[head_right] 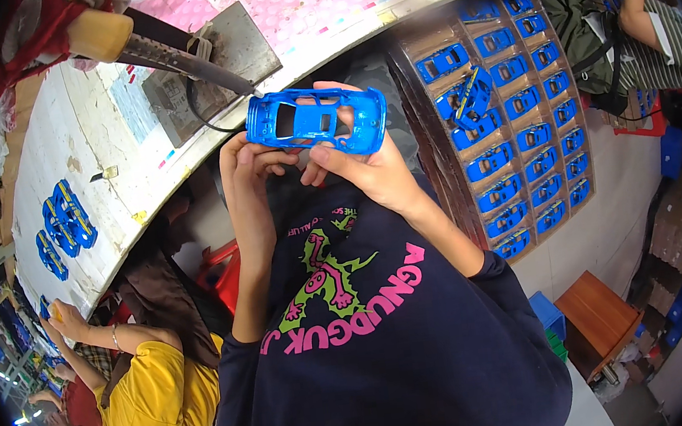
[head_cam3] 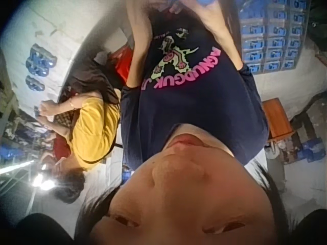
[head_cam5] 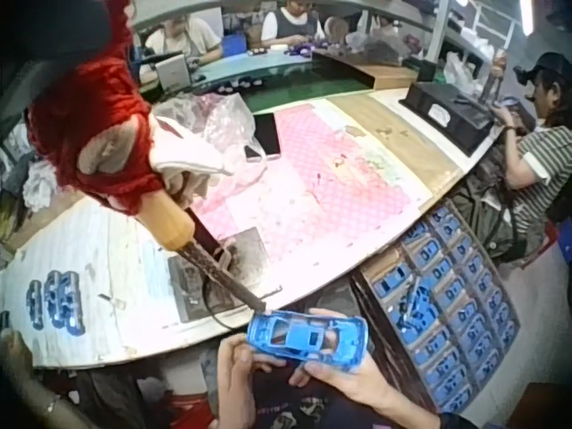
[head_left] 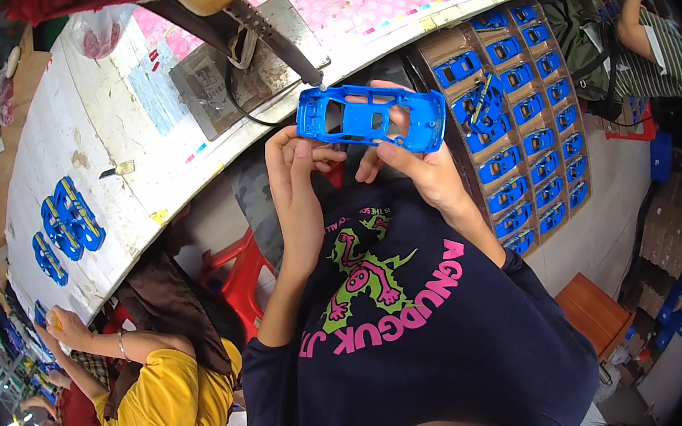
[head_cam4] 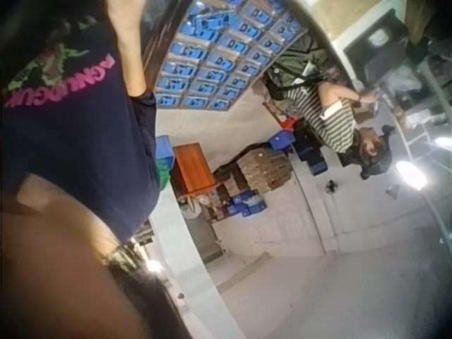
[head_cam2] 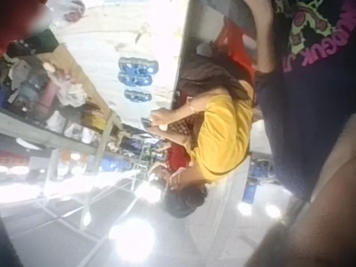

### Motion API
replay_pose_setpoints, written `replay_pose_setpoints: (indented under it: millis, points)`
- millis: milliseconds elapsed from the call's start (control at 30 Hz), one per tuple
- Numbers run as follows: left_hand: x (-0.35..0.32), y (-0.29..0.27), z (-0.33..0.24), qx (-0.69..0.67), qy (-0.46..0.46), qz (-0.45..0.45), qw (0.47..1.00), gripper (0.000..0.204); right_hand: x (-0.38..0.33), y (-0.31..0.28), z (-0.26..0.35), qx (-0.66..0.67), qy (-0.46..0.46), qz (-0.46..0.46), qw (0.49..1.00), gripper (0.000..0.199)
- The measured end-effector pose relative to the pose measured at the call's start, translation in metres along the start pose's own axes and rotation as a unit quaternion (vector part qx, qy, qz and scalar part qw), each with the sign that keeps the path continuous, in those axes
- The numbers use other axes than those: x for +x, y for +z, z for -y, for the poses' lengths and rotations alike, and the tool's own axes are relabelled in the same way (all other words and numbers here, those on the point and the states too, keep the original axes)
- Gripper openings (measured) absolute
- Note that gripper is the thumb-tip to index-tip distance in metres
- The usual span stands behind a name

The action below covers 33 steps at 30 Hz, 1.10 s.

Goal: The person assembles blue plastic toy car bodies by inserting small red pieces into the chassis using a soldering iron to melt them into place. The person repeatedly picks up a car body, inserts the red pieces, and uses the soldering iron to secure them before placing the finished unit on the table.

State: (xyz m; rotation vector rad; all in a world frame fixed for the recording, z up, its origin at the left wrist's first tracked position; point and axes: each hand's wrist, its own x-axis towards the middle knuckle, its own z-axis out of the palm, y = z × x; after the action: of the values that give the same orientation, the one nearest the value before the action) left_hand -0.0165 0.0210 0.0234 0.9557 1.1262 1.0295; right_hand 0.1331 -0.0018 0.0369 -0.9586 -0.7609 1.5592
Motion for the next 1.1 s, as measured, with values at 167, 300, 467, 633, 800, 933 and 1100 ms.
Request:
replay_pose_setpoints:
  millis: [167, 300, 467, 633, 800, 933, 1100]
  points:
    - [0.001, 0.003, -0.007, -0.039, -0.012, 0.015, 0.999, 0.045, 0.011, -0.002, 0.007, -0.043, -0.034, -0.018, 0.998, 0.059]
    - [0.006, 0.009, -0.013, -0.087, -0.019, 0.011, 0.996, 0.046, 0.019, 0.0, 0.015, -0.089, -0.091, -0.054, 0.99, 0.056]
    - [0.012, 0.011, -0.014, -0.128, -0.009, 0.02, 0.991, 0.046, 0.032, 0.0, 0.03, -0.266, -0.169, -0.095, 0.944, 0.057]
    - [0.017, 0.014, -0.018, -0.156, -0.013, 0.031, 0.987, 0.051, 0.04, -0.001, 0.039, -0.343, -0.261, -0.081, 0.899, 0.058]
    - [0.02, 0.015, -0.019, -0.169, -0.006, 0.045, 0.985, 0.049, 0.044, -0.004, 0.051, -0.458, -0.348, -0.051, 0.816, 0.065]
    - [0.019, 0.015, -0.022, -0.165, 0.002, 0.047, 0.985, 0.051, 0.042, 0.0, 0.058, -0.488, -0.349, -0.047, 0.799, 0.067]
    - [0.017, 0.016, -0.026, -0.163, 0.009, 0.046, 0.986, 0.051, 0.041, 0.001, 0.058, -0.493, -0.351, -0.054, 0.794, 0.069]
